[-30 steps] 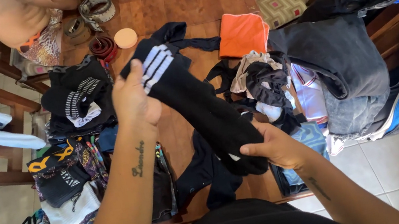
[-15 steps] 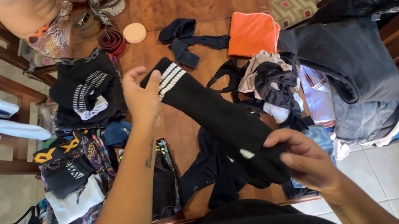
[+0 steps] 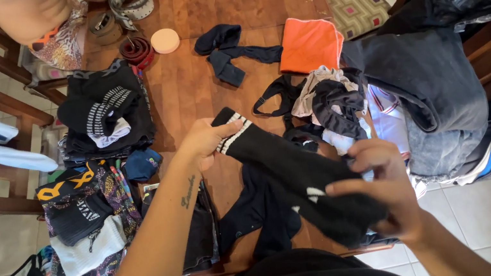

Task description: The person folds multiple pairs of socks on a wooden table. They pick up each sock, turn it inside out to check for pairing, and fold it into a compact shape, placing the folded socks in a neat row on the table.

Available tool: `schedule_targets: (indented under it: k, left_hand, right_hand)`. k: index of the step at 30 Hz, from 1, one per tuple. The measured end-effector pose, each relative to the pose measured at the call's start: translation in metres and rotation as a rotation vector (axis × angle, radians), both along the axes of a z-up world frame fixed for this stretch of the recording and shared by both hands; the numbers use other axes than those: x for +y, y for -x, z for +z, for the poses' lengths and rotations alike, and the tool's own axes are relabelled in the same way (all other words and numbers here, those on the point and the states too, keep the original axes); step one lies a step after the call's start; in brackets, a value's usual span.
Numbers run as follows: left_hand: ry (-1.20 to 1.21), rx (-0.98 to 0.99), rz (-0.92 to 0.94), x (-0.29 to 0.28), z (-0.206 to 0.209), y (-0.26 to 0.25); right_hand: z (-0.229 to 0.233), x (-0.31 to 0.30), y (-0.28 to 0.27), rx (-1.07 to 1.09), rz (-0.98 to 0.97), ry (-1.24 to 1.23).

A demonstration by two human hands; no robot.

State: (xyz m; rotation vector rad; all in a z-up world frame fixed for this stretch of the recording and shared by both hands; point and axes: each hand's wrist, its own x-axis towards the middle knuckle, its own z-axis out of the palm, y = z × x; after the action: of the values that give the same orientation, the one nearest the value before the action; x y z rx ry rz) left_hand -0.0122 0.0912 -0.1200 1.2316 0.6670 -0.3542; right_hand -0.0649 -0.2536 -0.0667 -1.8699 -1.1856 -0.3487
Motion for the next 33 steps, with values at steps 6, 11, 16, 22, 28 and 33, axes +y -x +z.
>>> schedule_targets:
  k: [6,11,16,22,28,33]
  left_hand:
    - [-0.144,-0.128,-0.065,-0.003,0.006,-0.015]
    - [-0.099,-0.286,0.046,-0.021,0.056,-0.011]
    - [-0.418,-0.54,-0.107,-0.062,0.083,0.026]
    - [-1.004,-1.355,-0.326,-0.1,0.021,0.068]
    - [-1.282,-1.389,-0.398,-0.101,-0.018,0.084]
    - [-1.26,-1.399,-0.171,-0.088,-0.053,0.077]
  right_hand:
    - [0.043,0.038,0.006,0.08,0.642,0.179]
    - [-0.022,0.037,-0.019,0.394,0.384,0.606]
    - [-0.027,0.059,-0.037,0.544,-0.264,0.901]
    - [-0.057,0.059,-0.063,1.14,-0.448,0.345]
    - [-0.054,0.073,-0.049,1.67,-0.351,-0.318]
    - [-0.03,0.064,-0.044,1.772,-0.149,-0.458]
